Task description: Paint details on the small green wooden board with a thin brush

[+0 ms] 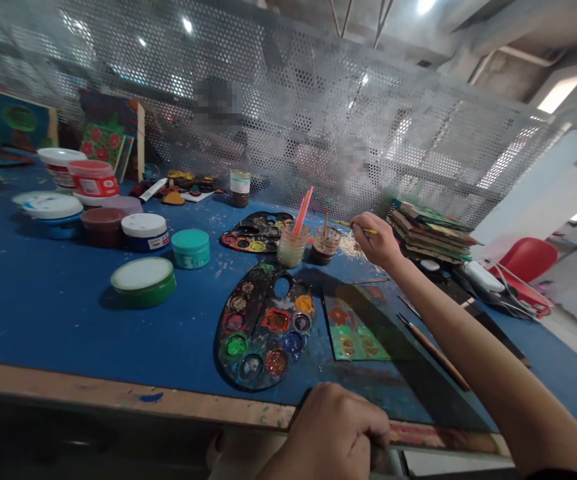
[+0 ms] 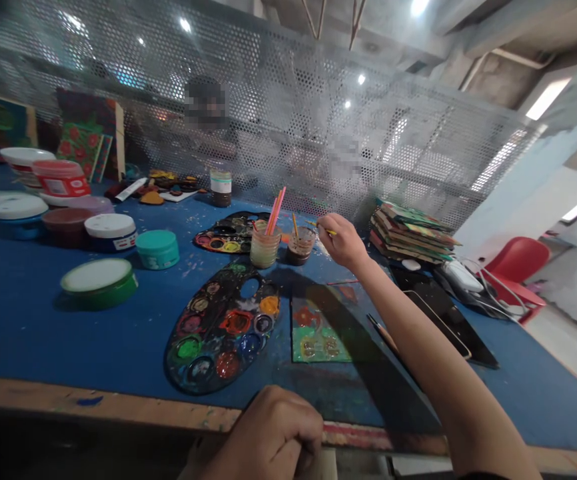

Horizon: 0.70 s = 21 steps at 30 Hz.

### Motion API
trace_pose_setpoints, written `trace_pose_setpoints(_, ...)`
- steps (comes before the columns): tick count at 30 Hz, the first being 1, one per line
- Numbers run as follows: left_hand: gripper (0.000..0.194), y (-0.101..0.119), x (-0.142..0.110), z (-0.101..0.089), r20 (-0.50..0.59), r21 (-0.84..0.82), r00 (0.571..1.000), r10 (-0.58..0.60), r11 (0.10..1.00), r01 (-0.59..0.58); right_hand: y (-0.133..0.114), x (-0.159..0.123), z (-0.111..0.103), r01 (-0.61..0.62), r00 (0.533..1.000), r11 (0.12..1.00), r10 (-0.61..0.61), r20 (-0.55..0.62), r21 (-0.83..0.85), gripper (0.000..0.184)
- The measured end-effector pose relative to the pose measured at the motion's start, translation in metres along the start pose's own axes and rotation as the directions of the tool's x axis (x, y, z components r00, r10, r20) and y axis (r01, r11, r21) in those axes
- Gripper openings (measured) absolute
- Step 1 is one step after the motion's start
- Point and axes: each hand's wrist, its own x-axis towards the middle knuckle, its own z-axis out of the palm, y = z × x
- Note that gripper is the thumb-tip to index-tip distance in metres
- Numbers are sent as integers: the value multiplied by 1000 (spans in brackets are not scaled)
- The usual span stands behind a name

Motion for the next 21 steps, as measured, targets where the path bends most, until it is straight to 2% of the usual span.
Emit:
trace_pose_setpoints(5,7,-4,0,1,8,55,999,31,998,-32,-4,-3,0,-20,995,1000,19,102,12,16)
trace_pose_setpoints(8,6,-3,-1,0,17,37,1000,4,999,-5,-6,-6,-8,-117,993,992,118,-16,36,19)
trace_pose_setpoints(10,7,-1,-1,-1,6,4,1000,10,1000,-10,-8,-10,-17,-219,957,970,234,-171,106,19)
trace_pose_setpoints(12,9,0,-2,-2,0,-33,1000,27,999,-27,-10,-17,-29,-299,874,926,362,-323,230,18)
trace_pose_setpoints(14,8,2,-2,-3,-10,-54,999,45,998,-46,-12,-29,-39,-354,775,871,477,-415,340,21)
trace_pose_setpoints(18,8,3,-1,-4,-20,-67,997,79,995,-80,-1,-66,-48,-505,604,718,690,-398,478,29)
trace_pose_setpoints(20,9,3,0,-4,-16,-74,997,75,994,-76,14,-88,-47,-561,457,594,803,-382,576,30)
trace_pose_setpoints(21,9,4,0,-4,-18,-77,997,72,994,-74,23,-98,-47,-565,356,525,851,-386,636,27)
